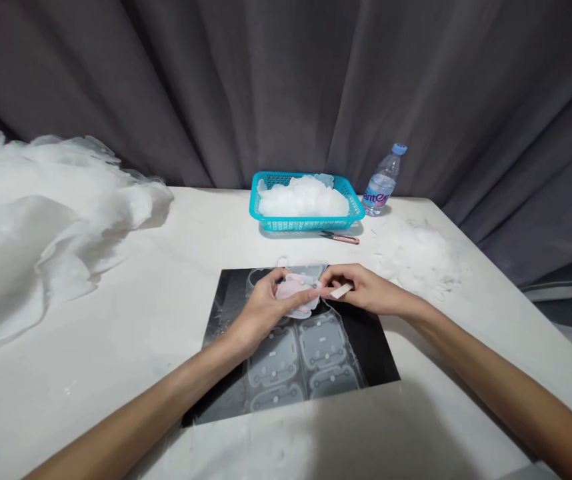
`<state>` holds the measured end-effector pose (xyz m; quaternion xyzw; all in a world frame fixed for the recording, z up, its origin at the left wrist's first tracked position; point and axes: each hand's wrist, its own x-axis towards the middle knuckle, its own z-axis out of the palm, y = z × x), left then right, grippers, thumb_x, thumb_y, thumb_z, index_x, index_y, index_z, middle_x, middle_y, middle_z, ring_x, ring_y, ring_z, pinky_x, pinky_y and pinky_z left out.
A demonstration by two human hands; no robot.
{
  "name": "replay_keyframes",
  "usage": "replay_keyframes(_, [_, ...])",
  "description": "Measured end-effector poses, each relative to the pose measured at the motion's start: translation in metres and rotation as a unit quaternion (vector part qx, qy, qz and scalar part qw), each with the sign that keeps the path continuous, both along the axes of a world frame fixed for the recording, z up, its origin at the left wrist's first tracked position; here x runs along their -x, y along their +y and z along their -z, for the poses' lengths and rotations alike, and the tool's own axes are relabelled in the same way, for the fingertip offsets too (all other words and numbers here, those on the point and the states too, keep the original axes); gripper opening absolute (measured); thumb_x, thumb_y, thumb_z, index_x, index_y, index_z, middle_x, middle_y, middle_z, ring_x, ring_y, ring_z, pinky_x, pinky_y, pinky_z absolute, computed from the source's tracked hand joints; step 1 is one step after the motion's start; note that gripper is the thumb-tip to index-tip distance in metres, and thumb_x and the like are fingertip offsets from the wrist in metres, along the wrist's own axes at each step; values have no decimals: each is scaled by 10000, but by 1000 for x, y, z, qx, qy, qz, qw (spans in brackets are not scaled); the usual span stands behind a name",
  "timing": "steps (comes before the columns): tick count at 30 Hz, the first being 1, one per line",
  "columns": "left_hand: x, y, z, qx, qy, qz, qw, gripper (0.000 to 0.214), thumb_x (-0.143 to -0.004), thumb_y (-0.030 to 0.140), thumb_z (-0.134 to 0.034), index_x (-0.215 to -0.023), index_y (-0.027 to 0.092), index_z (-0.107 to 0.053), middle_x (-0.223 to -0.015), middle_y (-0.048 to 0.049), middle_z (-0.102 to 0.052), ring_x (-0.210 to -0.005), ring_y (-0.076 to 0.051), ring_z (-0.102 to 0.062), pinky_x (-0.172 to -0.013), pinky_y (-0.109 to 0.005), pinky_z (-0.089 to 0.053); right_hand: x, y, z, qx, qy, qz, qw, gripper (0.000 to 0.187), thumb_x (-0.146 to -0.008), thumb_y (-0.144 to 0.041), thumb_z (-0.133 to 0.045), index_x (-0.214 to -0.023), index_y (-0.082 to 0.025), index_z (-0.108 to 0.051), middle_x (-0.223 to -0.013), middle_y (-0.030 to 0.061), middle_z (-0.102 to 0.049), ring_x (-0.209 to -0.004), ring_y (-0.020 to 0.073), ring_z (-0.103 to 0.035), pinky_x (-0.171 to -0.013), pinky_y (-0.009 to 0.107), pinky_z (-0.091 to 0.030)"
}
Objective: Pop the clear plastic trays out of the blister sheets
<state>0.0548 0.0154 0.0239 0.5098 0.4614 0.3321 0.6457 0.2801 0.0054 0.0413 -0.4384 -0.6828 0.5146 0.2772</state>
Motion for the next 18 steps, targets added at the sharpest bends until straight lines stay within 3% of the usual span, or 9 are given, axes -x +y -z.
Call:
replay_keyframes(5, [2,2,4,29,-24,5,999,523,-636,443,-966,-915,163,-623,-778,-8,-737,-654,-141,-667,-614,-232,-503,-2,-2,-2,-24,-33,-19,999,170,-924,-314,-671,-905,-146,-693,-769,-21,-567,-705,125,-449,-656,253,-338])
replay_keyframes(8, [1,1,2,32,-27,1,999,511,-642,434,-966,-911,160,-629,-787,-15,-751,-665,-138,-672,-636,-233,-513,1,-5,2,-62,-88,13,994,159,-927,-312,-663,-903,-162,-707,-701,-38,-531,-648,122,-433,-615,250,-314])
replay_keyframes(12, [-2,-6,-9,72,-13,20,997,479,-642,399,-958,-928,151,-664,-795,-32,-770,-698,-153,-694,-668,-241,-515,9,-6,14,-174,-217,105,955,20,-864,-172,-681,-858,-182,-697,-775,4,-650,-748,162,-568,-696,272,-367])
replay_keyframes(14, [-2,-7,-14,93,2,55,994,466,-658,388,-941,-963,146,-685,-829,-53,-786,-749,-176,-716,-706,-257,-526,9,-4,18,-206,-263,130,934,78,-842,-107,-667,-856,-181,-685,-866,35,-716,-841,192,-624,-750,291,-389])
replay_keyframes(16, [0,-5,-14,85,28,57,994,472,-648,390,-937,-965,149,-683,-839,-51,-782,-769,-190,-719,-717,-270,-531,2,0,15,-206,-276,111,932,97,-847,-94,-665,-857,-188,-684,-877,29,-738,-866,196,-649,-761,291,-398])
replay_keyframes(18, [4,1,-11,64,50,49,996,498,-626,408,-942,-959,158,-668,-820,-32,-758,-752,-195,-706,-697,-276,-526,-8,3,5,-179,-261,46,948,94,-848,-125,-705,-901,-202,-696,-864,4,-741,-841,181,-656,-742,277,-405])
